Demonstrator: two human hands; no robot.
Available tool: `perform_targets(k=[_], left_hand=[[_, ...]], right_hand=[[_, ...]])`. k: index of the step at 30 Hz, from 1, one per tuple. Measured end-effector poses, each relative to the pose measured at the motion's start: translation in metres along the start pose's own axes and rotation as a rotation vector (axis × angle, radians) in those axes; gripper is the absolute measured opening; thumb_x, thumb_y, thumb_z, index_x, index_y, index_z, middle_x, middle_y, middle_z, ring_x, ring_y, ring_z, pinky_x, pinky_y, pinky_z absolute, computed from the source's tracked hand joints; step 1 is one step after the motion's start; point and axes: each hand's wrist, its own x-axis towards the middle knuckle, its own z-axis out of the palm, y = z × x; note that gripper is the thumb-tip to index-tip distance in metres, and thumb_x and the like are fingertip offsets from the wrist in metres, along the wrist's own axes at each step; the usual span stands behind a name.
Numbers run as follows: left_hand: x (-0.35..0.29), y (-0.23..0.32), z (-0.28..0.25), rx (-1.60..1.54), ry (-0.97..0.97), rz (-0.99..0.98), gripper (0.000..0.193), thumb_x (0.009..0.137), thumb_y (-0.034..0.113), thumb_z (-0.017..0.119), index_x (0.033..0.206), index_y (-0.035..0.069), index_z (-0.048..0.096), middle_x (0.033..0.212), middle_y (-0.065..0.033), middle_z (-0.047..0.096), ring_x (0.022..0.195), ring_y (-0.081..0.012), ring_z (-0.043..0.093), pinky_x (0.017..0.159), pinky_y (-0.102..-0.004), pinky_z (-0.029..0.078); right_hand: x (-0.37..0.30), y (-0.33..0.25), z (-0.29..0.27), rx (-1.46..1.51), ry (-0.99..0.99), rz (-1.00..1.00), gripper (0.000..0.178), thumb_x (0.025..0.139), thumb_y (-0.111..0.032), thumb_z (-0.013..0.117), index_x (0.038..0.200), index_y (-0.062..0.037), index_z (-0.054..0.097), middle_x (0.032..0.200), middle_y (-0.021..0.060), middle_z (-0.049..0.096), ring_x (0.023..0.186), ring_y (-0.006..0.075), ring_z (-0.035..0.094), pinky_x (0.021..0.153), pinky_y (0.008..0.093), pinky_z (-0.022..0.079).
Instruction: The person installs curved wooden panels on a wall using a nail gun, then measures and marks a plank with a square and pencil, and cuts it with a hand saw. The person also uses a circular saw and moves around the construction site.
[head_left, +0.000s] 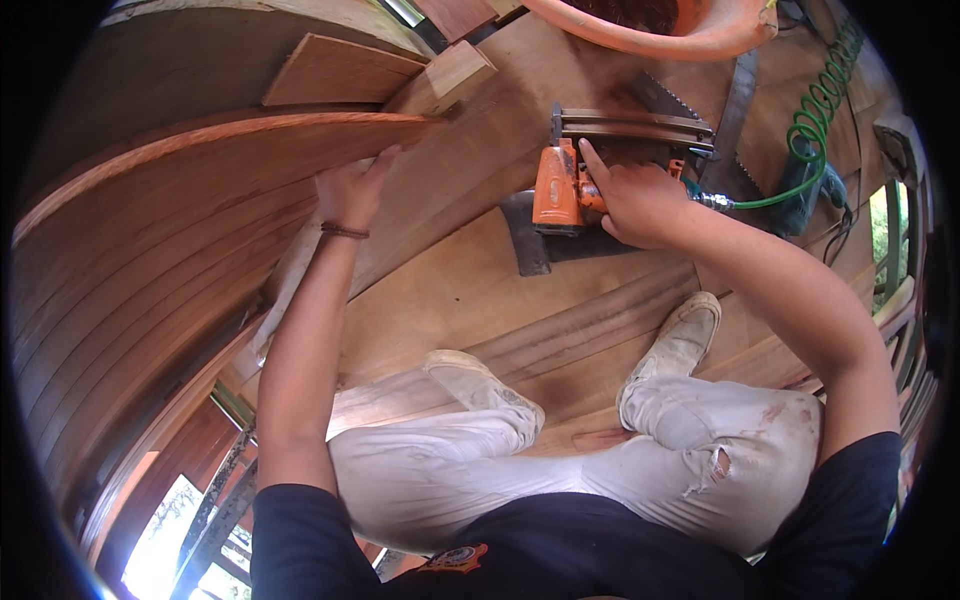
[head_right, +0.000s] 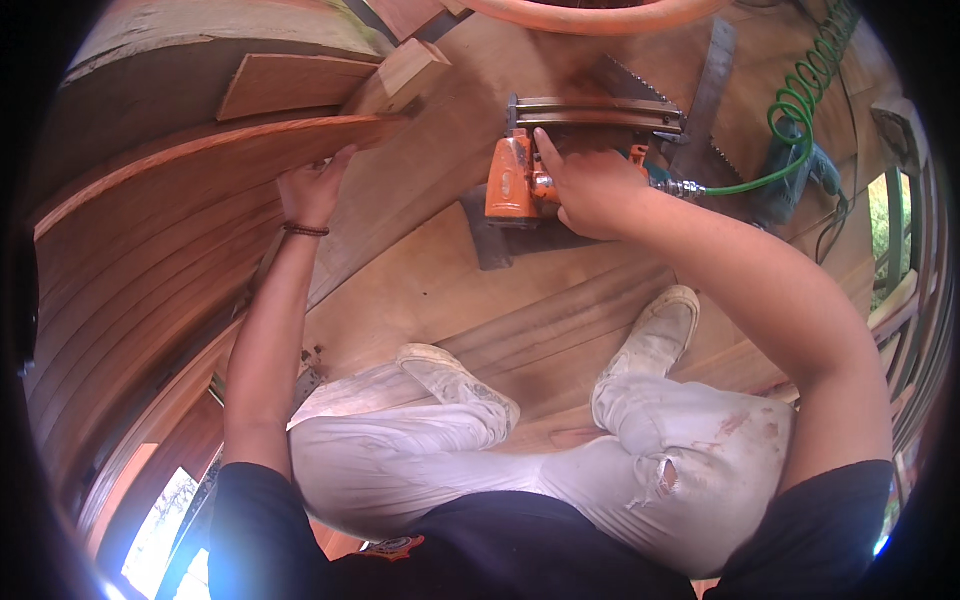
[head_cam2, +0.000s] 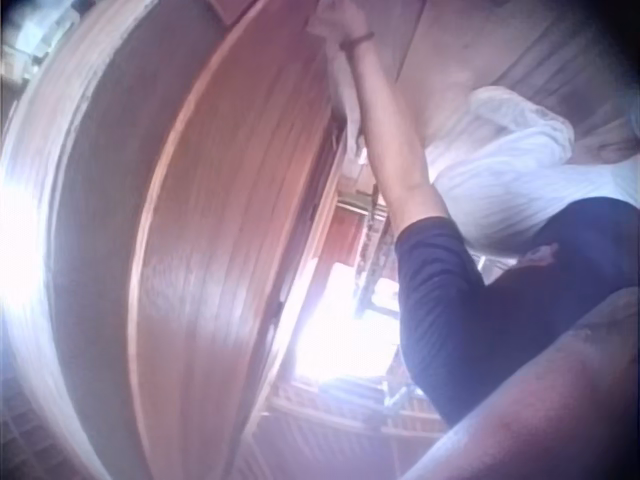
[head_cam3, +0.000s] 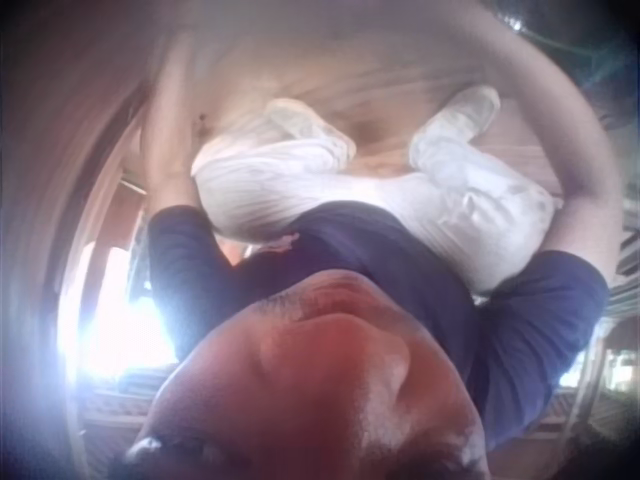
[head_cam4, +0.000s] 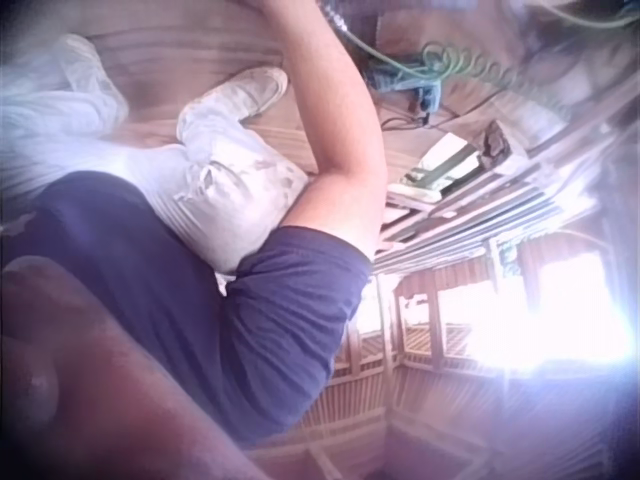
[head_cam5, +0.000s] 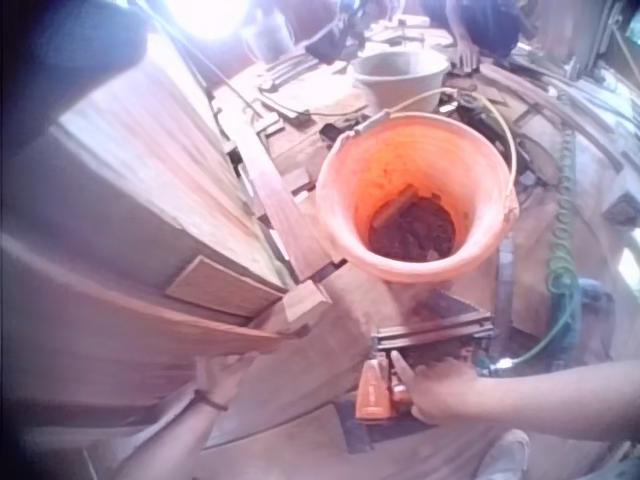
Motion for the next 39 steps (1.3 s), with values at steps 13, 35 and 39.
perform_targets(k=[13,35,39], left_hand=[[0.001,0.010,-0.003,-0.010,-0.004,-0.038,0.040,0.084,0.042,0.081,0.095,0.004,0.080,0.092,-0.0133,0.078,0.086,-0.0310,0.073,0.077,-0.0403,0.056],[0.004,0.013,-0.001,0.092,-0.180,-0.156,0.045,0.089,0.050,0.071,0.103,0.009,0.080,0.105,-0.0162,0.075,0.107,-0.0337,0.066,0.093,-0.0450,0.052],[0.005,0.023,-0.007,0.054,-0.192,-0.193,0.037,0.088,0.041,0.074,0.104,0.008,0.079,0.105,-0.0165,0.075,0.104,-0.0351,0.068,0.095,-0.0449,0.053]], right_hand=[[-0.002,0.000,-0.002,-0.039,-0.008,0.005,0.099,0.083,-0.021,0.067,0.163,0.0007,0.013,0.104,0.0238,0.069,0.089,0.0421,0.071,0.081,0.0497,0.058],[-0.009,0.001,-0.011,-0.178,0.072,0.022,0.094,0.082,-0.037,0.075,0.157,0.0010,0.032,0.107,0.0218,0.071,0.091,0.0383,0.072,0.081,0.0468,0.058],[-0.007,-0.005,-0.026,-0.226,0.057,-0.006,0.091,0.081,-0.036,0.075,0.154,-0.0006,0.037,0.102,0.0206,0.073,0.089,0.0376,0.073,0.077,0.0483,0.058]])
